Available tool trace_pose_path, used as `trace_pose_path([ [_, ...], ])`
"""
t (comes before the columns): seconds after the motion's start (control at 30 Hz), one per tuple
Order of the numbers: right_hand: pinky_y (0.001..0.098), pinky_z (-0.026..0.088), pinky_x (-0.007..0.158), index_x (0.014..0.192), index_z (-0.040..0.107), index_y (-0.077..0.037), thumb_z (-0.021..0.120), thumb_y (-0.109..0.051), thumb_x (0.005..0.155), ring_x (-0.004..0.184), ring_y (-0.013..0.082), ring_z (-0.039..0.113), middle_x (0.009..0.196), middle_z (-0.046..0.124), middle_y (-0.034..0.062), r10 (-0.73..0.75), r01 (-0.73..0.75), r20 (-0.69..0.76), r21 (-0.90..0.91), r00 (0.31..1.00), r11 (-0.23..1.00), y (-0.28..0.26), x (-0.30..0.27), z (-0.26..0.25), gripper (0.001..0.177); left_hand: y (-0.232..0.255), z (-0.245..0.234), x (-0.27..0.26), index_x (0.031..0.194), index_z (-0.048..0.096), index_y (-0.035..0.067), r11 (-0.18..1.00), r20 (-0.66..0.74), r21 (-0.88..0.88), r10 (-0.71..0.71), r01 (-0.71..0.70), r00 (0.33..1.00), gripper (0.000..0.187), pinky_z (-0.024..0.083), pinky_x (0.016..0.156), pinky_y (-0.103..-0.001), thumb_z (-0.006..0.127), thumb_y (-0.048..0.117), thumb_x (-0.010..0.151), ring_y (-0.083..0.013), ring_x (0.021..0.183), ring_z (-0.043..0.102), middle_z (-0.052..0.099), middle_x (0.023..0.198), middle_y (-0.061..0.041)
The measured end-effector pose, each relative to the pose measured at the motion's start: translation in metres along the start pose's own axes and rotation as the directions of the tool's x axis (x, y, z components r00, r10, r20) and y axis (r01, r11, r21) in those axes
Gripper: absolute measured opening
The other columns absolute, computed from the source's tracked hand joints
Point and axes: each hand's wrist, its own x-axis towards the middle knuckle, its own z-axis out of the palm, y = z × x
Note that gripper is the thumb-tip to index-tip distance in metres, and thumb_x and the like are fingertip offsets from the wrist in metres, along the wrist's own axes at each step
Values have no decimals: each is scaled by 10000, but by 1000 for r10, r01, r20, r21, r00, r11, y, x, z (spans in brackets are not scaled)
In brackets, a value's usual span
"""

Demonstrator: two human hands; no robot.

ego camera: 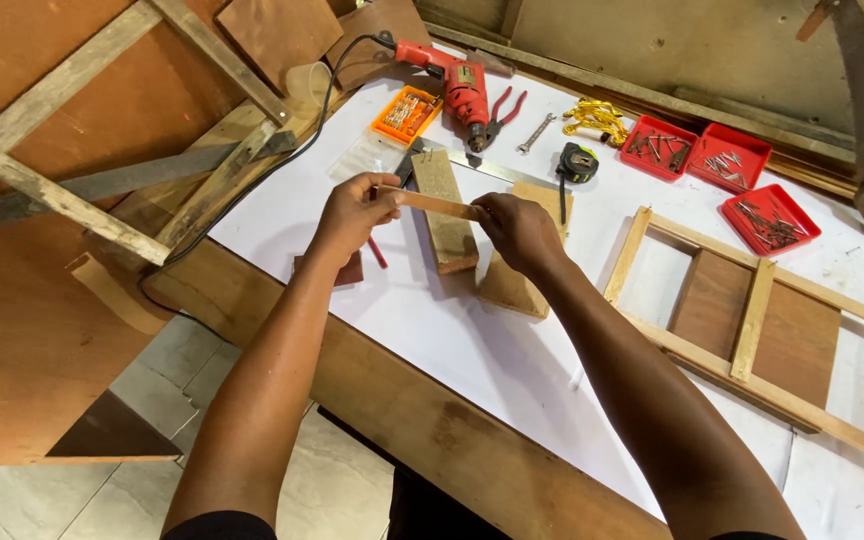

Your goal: Measuring, hammering, and assembling a wooden frame at a workbench.

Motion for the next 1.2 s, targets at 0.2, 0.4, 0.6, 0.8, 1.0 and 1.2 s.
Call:
trace_pose_path([
  [0.2, 429, 558, 716, 1312, 627, -129, 676, -219, 935, 835, 307, 697, 1013, 695, 109, -4, 7, -59, 59, 998, 998, -18, -31, -39, 391, 20, 61, 16, 1298, 563, 76, 967, -92, -252, -53, 28, 994, 389, 603, 784, -255, 707, 260, 986, -112, 894, 746, 711, 1061, -17],
  [0.4, 432, 559, 703, 1284, 653, -162, 664, -253, 977, 832, 301, 697, 1005, 672, 85, 162, -180, -206, -70, 965, 981, -7, -89, -87, 321, 25, 156, 31, 1477, 509, 166, 960, 22, -279, -27, 32, 999, 478, 587, 718, -266, 615, 247, 1018, -126, 841, 711, 741, 1155, -19],
  [0.6, 451, 568, 660, 1265, 653, -142, 692, -261, 963, 844, 327, 702, 1031, 681, 88, 105, -200, -378, -220, 920, 955, 39, -158, -126, 328, 20, 259, 36, 1584, 399, 168, 973, 240, -213, -34, 86, 970, 569, 573, 707, -274, 579, 205, 1045, -135, 867, 722, 737, 1185, -36],
  [0.8, 459, 571, 664, 1204, 683, -146, 727, -299, 953, 793, 338, 707, 963, 720, 73, 174, -335, -466, -288, 867, 897, 64, -223, -170, 298, 31, 360, 23, 1638, 167, 194, 976, 443, -174, -41, 131, 896, 790, 555, 723, -276, 612, 177, 986, -114, 913, 737, 746, 1258, -24],
  [1.0, 416, 580, 719, 1267, 655, -127, 699, -337, 970, 836, 286, 751, 952, 768, 99, 305, -441, -497, -181, 812, 879, 83, -284, -205, 366, 17, 445, -1, 1675, 136, 197, 979, 530, -170, -5, 112, 848, 864, 581, 771, -289, 676, 214, 1002, -105, 945, 706, 754, 1196, -91],
  [1.2, 439, 562, 726, 1367, 590, -139, 622, -389, 989, 840, 306, 741, 937, 785, 99, 578, -628, -320, -74, 750, 774, 121, -315, -230, 454, 32, 514, -38, 1650, 166, 215, 991, 549, -72, -58, 116, 834, 922, 580, 751, -324, 743, 272, 933, -192, 998, 705, 740, 1113, -127],
])
